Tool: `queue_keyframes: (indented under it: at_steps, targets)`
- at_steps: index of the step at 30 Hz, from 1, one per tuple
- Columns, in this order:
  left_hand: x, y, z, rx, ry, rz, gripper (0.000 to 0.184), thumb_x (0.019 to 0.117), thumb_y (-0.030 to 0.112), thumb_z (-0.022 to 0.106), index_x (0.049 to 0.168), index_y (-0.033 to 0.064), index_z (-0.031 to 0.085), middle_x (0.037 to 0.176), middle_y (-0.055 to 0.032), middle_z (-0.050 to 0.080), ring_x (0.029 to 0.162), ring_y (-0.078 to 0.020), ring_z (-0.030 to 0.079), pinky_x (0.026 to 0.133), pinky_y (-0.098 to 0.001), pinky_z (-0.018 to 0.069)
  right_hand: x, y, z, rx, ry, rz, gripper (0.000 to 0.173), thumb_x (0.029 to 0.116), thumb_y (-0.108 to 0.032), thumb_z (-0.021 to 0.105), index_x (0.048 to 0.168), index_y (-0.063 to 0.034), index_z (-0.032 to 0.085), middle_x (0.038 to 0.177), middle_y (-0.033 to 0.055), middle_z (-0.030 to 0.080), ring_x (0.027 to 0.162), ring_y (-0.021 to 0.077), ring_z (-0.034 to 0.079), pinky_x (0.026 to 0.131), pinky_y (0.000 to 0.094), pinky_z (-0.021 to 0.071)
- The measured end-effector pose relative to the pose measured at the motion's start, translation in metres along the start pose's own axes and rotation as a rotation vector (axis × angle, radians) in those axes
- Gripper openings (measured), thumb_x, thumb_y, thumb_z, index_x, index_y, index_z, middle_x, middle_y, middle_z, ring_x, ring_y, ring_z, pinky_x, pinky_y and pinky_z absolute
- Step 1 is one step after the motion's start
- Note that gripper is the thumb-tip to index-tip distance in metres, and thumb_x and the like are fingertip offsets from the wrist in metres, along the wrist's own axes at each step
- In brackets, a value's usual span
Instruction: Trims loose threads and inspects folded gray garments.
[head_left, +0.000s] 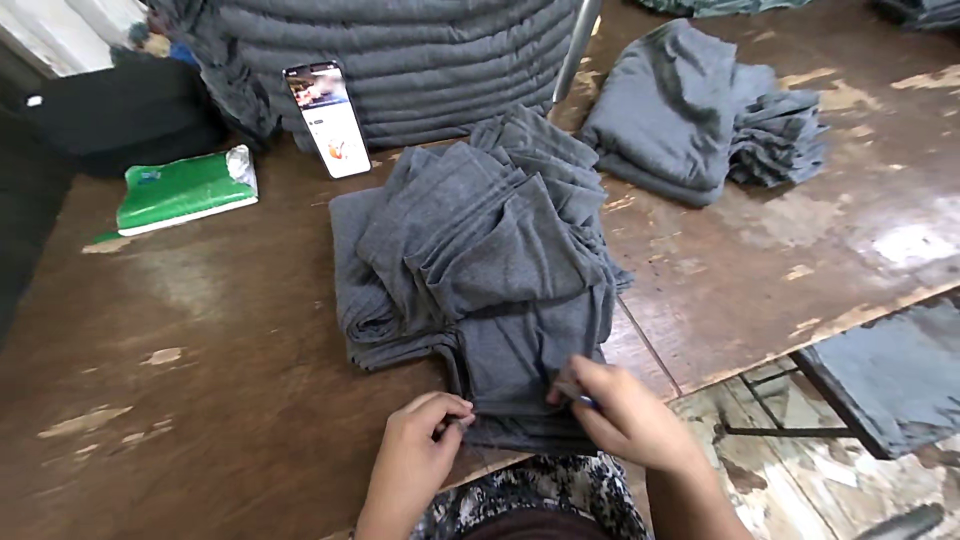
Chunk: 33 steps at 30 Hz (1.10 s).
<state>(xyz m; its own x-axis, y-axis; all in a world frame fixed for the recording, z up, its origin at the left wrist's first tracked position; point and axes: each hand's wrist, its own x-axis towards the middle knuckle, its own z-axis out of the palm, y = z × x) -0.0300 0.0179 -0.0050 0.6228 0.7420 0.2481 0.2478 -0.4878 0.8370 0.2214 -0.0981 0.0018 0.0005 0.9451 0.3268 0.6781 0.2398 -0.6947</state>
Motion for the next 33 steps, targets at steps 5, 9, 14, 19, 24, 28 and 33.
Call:
queue_keyframes:
  at_steps: [5, 9, 14, 19, 24, 28, 33]
  targets:
    - [0.002, 0.004, 0.001, -0.109, -0.032, -0.132, 0.006, 0.0870, 0.006, 0.071, 0.092, 0.0052, 0.073, 0.097, -0.0006, 0.076, 0.074, 0.0019, 0.069, 0.065, -0.0134, 0.0573, 0.005, -0.010, 0.016, -0.214, -0.161, 0.076, 0.051, 0.1049, -0.051, 0.044, 0.093, -0.0036, 0.059, 0.081, 0.0112, 0.058, 0.072, 0.0244, 0.061, 0.062, 0.0393, 0.0525]
    - [0.002, 0.004, 0.001, -0.264, -0.027, -0.114, 0.005, 0.0894, 0.003, 0.069, 0.094, 0.0025, 0.067, 0.100, -0.0017, 0.074, 0.078, 0.0013, 0.069, 0.067, -0.0140, 0.0572, 0.006, -0.011, 0.028, -0.436, -0.138, 0.029, 0.055, 0.1018, -0.055, 0.046, 0.086, -0.0059, 0.065, 0.083, 0.0124, 0.064, 0.072, 0.0298, 0.067, 0.056, 0.0426, 0.0551]
    - [-0.001, 0.002, 0.004, -0.311, -0.012, -0.071, 0.005, 0.0916, 0.002, 0.066, 0.096, 0.0028, 0.064, 0.100, -0.0015, 0.072, 0.080, 0.0012, 0.067, 0.069, -0.0137, 0.0563, 0.006, -0.010, 0.032, -0.473, -0.121, 0.023, 0.051, 0.1016, -0.053, 0.048, 0.083, -0.0083, 0.065, 0.080, 0.0100, 0.064, 0.069, 0.0282, 0.066, 0.054, 0.0412, 0.0537]
    - [-0.002, 0.001, 0.007, -0.334, 0.002, -0.037, 0.005, 0.0921, 0.002, 0.066, 0.096, 0.0045, 0.063, 0.100, 0.0001, 0.071, 0.083, 0.0011, 0.067, 0.070, -0.0134, 0.0563, 0.006, -0.011, 0.033, -0.469, -0.109, 0.030, 0.051, 0.1008, -0.052, 0.049, 0.078, -0.0092, 0.065, 0.077, 0.0085, 0.062, 0.066, 0.0256, 0.064, 0.054, 0.0394, 0.0518]
    - [-0.002, -0.001, 0.006, -0.389, -0.008, -0.048, 0.006, 0.0931, 0.002, 0.066, 0.097, 0.0062, 0.062, 0.102, 0.0010, 0.071, 0.085, 0.0002, 0.067, 0.071, -0.0142, 0.0568, 0.006, -0.010, 0.035, -0.469, -0.111, 0.017, 0.052, 0.1015, -0.053, 0.047, 0.078, -0.0101, 0.065, 0.077, 0.0077, 0.062, 0.067, 0.0255, 0.064, 0.054, 0.0392, 0.0511]
    - [-0.002, -0.001, 0.006, -0.404, -0.010, -0.061, 0.007, 0.0924, 0.002, 0.066, 0.096, 0.0069, 0.062, 0.101, 0.0016, 0.071, 0.084, 0.0005, 0.067, 0.071, -0.0140, 0.0565, 0.006, -0.010, 0.034, -0.454, -0.119, 0.008, 0.052, 0.1028, -0.051, 0.046, 0.077, -0.0098, 0.064, 0.077, 0.0076, 0.062, 0.067, 0.0249, 0.064, 0.054, 0.0390, 0.0506]
    - [-0.001, 0.000, 0.005, -0.410, 0.004, -0.068, 0.008, 0.0925, 0.001, 0.065, 0.096, 0.0070, 0.062, 0.101, 0.0019, 0.070, 0.084, 0.0006, 0.067, 0.070, -0.0140, 0.0566, 0.005, -0.006, 0.031, -0.394, -0.129, -0.011, 0.054, 0.1040, -0.053, 0.043, 0.079, -0.0100, 0.063, 0.078, 0.0076, 0.061, 0.068, 0.0246, 0.063, 0.055, 0.0391, 0.0501]
